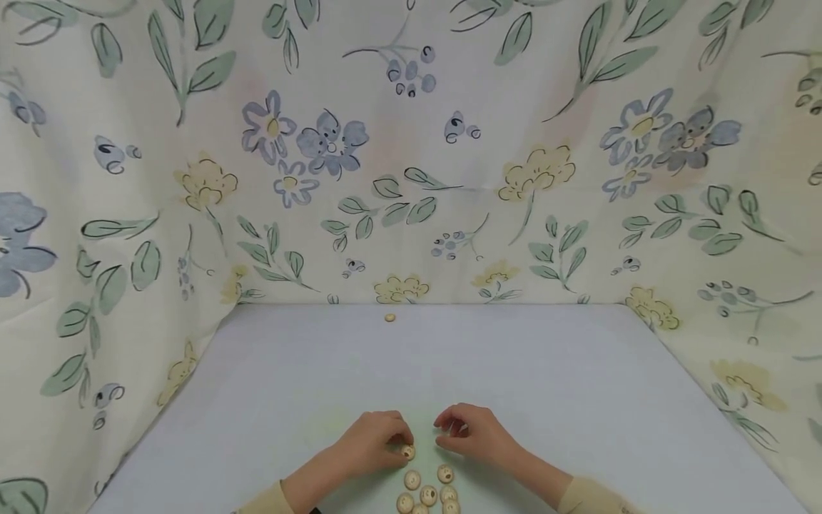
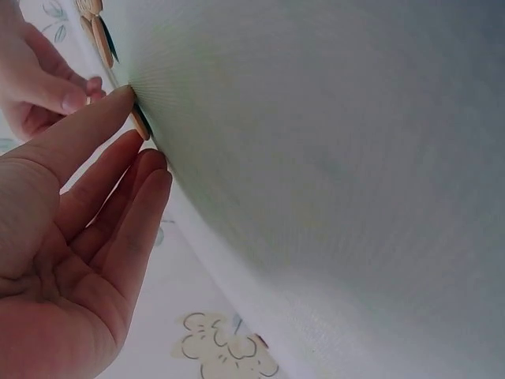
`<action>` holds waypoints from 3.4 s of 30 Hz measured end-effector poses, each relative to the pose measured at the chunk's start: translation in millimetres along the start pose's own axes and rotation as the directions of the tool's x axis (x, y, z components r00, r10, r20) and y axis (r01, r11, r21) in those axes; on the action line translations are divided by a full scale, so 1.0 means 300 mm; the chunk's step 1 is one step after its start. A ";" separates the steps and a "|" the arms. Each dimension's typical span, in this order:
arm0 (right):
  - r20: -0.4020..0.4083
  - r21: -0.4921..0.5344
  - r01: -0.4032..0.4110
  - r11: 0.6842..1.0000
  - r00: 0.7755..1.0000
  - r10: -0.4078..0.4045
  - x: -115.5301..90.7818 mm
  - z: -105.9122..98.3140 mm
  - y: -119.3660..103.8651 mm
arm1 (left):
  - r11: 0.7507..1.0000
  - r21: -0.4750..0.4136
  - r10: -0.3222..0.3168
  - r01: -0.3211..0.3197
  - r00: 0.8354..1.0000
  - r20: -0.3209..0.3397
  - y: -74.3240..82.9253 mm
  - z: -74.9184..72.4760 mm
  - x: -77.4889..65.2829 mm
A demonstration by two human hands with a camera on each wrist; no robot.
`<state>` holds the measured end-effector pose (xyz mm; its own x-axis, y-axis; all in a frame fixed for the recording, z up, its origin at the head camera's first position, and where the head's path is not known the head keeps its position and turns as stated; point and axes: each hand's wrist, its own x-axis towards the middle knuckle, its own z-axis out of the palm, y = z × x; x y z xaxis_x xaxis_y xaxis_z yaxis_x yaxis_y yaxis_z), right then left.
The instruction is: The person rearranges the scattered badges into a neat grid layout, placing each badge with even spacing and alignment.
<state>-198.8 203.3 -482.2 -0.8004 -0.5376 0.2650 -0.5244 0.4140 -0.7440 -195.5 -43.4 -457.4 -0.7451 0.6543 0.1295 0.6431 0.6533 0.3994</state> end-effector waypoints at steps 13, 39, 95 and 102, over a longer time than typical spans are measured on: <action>0.083 0.060 0.084 0.995 0.993 -0.089 -0.078 0.029 -0.041 | 1.000 -0.021 0.003 -0.003 1.000 0.010 -0.002 -0.005 -0.002; 0.125 0.047 0.072 0.996 0.989 -0.077 -0.094 0.032 -0.060 | 1.000 -0.028 0.013 -0.013 1.000 0.009 -0.007 0.001 -0.001; 0.063 -0.122 0.023 0.992 0.998 -0.016 -0.018 0.003 -0.038 | 0.999 -0.031 0.017 -0.017 1.000 -0.001 -0.017 0.004 0.003; 0.045 -0.134 -0.010 0.991 0.999 0.016 0.053 -0.024 0.005 | 0.999 -0.046 0.010 -0.009 1.000 0.010 -0.015 0.001 0.004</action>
<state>-214.3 200.7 -474.7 -0.7949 -0.5635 0.2252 -0.5507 0.5140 -0.6577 -199.3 -45.5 -459.4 -0.7371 0.6642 0.1244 0.6410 0.6290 0.4398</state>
